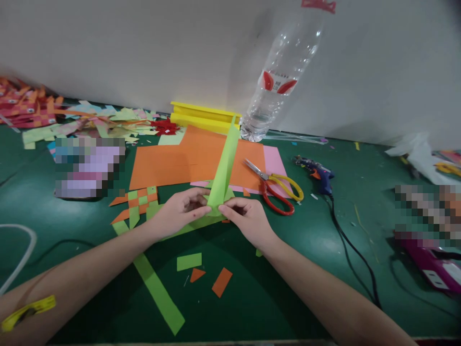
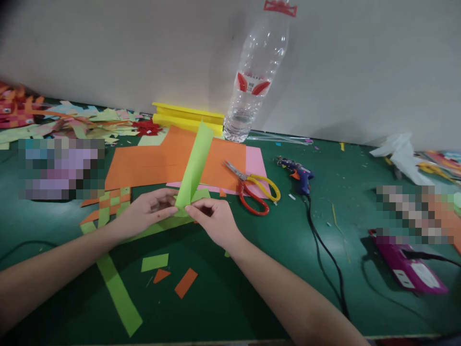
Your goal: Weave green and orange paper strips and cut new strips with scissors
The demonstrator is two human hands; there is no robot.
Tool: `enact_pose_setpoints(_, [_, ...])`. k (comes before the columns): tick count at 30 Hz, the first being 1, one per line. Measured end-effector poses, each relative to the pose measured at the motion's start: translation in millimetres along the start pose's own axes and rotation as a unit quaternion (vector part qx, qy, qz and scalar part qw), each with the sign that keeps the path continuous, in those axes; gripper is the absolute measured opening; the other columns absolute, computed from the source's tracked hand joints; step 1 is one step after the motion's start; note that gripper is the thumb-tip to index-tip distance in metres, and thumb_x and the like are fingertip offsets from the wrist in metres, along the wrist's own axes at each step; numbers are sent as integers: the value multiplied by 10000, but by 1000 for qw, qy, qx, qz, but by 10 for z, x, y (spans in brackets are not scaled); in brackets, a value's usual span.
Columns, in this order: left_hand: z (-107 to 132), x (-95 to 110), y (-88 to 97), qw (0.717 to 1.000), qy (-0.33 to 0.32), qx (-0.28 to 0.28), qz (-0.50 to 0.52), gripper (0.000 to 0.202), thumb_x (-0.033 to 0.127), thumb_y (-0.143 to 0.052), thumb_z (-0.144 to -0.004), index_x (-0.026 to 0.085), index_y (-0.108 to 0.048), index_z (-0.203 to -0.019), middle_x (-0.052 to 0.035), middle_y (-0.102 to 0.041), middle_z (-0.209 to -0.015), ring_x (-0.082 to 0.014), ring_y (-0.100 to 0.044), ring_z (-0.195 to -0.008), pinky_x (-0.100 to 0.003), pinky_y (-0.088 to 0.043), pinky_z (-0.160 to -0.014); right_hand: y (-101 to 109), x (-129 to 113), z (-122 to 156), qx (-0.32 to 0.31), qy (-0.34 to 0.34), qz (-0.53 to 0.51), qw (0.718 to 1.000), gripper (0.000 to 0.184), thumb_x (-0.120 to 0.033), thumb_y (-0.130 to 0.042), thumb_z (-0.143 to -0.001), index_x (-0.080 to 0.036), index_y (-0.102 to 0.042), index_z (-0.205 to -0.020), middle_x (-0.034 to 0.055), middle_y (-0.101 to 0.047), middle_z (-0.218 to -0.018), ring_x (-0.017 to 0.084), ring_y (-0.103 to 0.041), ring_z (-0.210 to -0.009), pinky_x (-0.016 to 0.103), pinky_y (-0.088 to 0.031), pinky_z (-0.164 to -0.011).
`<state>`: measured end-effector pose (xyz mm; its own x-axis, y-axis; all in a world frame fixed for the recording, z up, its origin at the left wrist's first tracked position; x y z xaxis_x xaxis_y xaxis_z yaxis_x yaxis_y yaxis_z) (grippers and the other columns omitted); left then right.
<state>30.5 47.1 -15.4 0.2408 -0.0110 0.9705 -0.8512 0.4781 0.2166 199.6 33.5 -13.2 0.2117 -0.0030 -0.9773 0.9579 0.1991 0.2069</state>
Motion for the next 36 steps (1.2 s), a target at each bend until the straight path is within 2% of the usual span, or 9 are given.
enact_pose_setpoints(14, [-4,-8,6,1000,-25,0,10,314,301,-627,-789,220,-584,-1090,-15,-644,-825,-164,-600,-746,-266,-468,-665,4,-6,-13,-14,-2,2,1000,135,-317,-671,-713,-198,-667,-650,-11,-639,-628,111,-549,-582,276,-474,-587])
enact_pose_setpoints(23, [-2,-6,13,1000,-11,10,6,348,318,-639,-770,198,-576,-1090,-17,-635,-801,-165,-594,-720,-265,-469,-632,7,26,-19,-20,-7,9,1000,185,-362,-663,-716,-188,-668,-653,-9,-632,-619,110,-540,-575,265,-461,-574])
enact_pose_setpoints(30, [-3,-12,15,1000,-5,9,1,375,339,-638,-772,196,-558,-1109,-29,-633,-830,-176,-595,-751,-281,-468,-666,2,11,-8,-26,2,13,1000,166,-327,-655,-730,-186,-655,-644,-17,-613,-604,105,-527,-568,261,-448,-573])
enact_pose_setpoints(36, [-5,-14,14,1000,0,13,2,360,336,-639,-766,197,-568,-1090,-5,-608,-776,-163,-579,-704,-274,-455,-643,5,4,-6,-24,-3,11,1000,175,-344,-656,-731,-186,-664,-656,-11,-631,-616,111,-547,-577,261,-465,-581])
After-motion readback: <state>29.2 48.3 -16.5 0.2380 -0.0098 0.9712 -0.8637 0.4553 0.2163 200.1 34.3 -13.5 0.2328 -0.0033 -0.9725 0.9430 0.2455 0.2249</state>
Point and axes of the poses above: each hand's wrist, its own z-axis away from the middle knuckle, its own y-axis out of the back of the hand, x = y × z, the point moved 4 cm from there along -z, towards the middle knuckle
